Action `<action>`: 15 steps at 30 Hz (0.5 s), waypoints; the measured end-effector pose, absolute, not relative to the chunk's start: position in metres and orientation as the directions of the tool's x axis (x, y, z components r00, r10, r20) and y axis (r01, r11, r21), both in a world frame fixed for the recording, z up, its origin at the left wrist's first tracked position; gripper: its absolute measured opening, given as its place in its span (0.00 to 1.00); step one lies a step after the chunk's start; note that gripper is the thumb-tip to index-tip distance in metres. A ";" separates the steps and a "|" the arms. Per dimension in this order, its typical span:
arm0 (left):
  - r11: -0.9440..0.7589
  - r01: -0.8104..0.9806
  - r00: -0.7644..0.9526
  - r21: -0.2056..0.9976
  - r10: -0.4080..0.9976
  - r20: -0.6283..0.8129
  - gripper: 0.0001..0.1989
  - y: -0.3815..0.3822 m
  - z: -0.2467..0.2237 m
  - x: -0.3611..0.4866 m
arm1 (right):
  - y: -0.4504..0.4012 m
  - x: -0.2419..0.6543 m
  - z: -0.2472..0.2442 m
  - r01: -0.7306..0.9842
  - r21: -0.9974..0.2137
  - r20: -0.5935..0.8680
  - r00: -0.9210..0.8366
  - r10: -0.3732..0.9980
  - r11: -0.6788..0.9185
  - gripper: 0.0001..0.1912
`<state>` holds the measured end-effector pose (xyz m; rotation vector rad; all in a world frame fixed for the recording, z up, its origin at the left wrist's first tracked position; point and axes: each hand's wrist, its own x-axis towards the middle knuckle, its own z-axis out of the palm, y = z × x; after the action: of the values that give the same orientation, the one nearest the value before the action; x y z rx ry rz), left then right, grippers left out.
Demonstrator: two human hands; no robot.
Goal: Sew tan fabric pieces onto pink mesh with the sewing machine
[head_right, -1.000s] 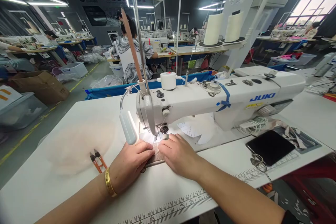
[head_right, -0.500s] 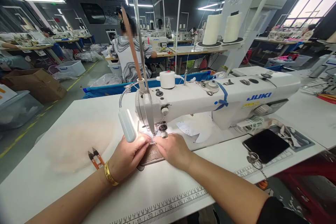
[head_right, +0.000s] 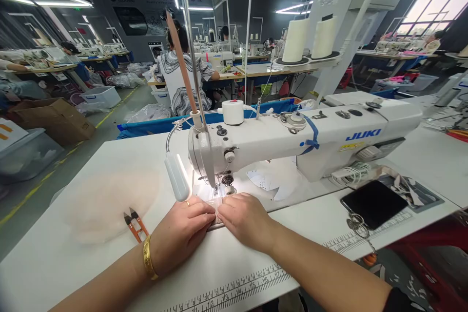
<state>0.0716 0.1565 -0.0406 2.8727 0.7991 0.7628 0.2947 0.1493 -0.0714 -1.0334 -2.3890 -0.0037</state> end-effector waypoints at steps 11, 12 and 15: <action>-0.853 0.508 0.722 0.119 0.497 0.480 0.14 0.160 -0.046 0.074 | 0.149 0.295 -0.072 0.709 -0.218 0.438 -0.543 0.716 0.671 0.12; -0.852 0.511 0.721 0.114 0.497 0.483 0.15 0.162 -0.046 0.074 | 0.150 0.295 -0.073 0.714 -0.221 0.438 -0.535 0.722 0.664 0.12; -0.849 0.519 0.718 0.105 0.499 0.486 0.15 0.167 -0.044 0.075 | 0.154 0.294 -0.072 0.736 -0.214 0.435 -0.517 0.737 0.643 0.11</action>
<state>0.0753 0.1667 -0.0440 2.9473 0.8731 0.8160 0.2935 0.1541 -0.0720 -1.1509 -2.3712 0.0042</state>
